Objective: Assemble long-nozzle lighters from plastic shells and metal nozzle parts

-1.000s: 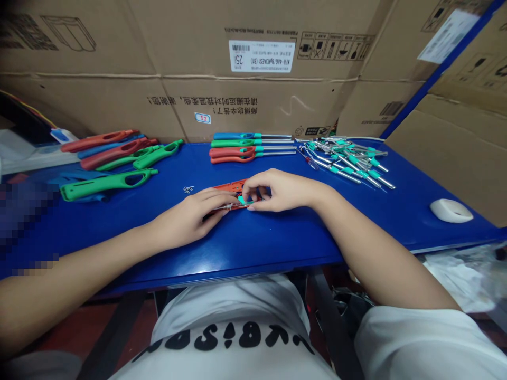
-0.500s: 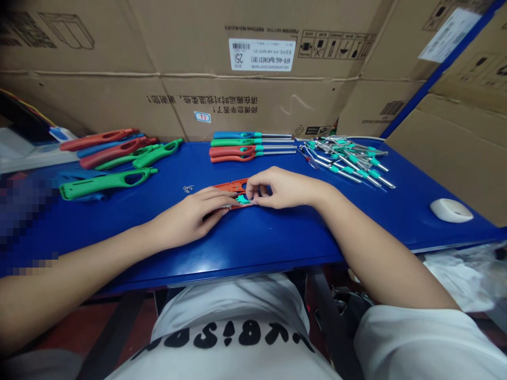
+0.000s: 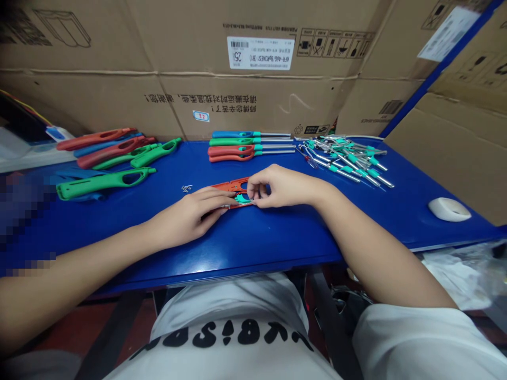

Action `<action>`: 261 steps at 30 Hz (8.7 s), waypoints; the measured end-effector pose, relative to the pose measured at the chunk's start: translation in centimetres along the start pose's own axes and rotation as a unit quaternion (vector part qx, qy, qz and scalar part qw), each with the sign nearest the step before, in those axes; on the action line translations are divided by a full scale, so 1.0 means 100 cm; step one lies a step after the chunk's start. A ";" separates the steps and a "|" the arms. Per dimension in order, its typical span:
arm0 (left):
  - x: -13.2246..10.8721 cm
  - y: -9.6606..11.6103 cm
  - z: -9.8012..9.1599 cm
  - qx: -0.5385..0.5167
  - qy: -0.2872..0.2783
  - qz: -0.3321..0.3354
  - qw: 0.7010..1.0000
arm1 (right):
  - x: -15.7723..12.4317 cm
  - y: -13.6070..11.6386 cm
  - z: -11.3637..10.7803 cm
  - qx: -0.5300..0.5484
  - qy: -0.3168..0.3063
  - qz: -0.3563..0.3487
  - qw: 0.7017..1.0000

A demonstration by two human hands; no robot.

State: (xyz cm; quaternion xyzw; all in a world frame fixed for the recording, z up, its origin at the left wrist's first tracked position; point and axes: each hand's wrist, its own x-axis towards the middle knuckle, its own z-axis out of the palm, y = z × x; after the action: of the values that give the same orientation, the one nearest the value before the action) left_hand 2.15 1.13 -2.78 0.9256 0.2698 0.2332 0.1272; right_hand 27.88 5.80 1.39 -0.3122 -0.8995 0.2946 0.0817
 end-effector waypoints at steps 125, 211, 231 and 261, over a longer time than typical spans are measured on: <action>-0.001 -0.018 -0.025 0.090 0.019 -0.081 0.993 | 0.007 0.017 0.007 -0.288 0.171 -0.084 0.939; -0.008 0.007 -0.012 0.185 -0.030 -0.112 0.976 | -0.028 0.065 -0.058 -0.284 0.063 0.452 0.843; -0.011 0.018 -0.004 0.081 -0.027 -0.084 0.993 | 0.090 -0.043 0.015 0.161 0.357 -0.050 0.919; -0.007 0.004 0.000 -0.006 0.015 -0.051 0.999 | 0.088 -0.030 0.038 0.251 0.310 -0.051 0.916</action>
State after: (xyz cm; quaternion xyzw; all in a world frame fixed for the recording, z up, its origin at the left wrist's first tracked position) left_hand 1.79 0.36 -2.85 0.9064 0.3168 0.2418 0.1405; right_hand 18.19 7.46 -0.28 -0.3103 -0.7403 0.3948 0.4470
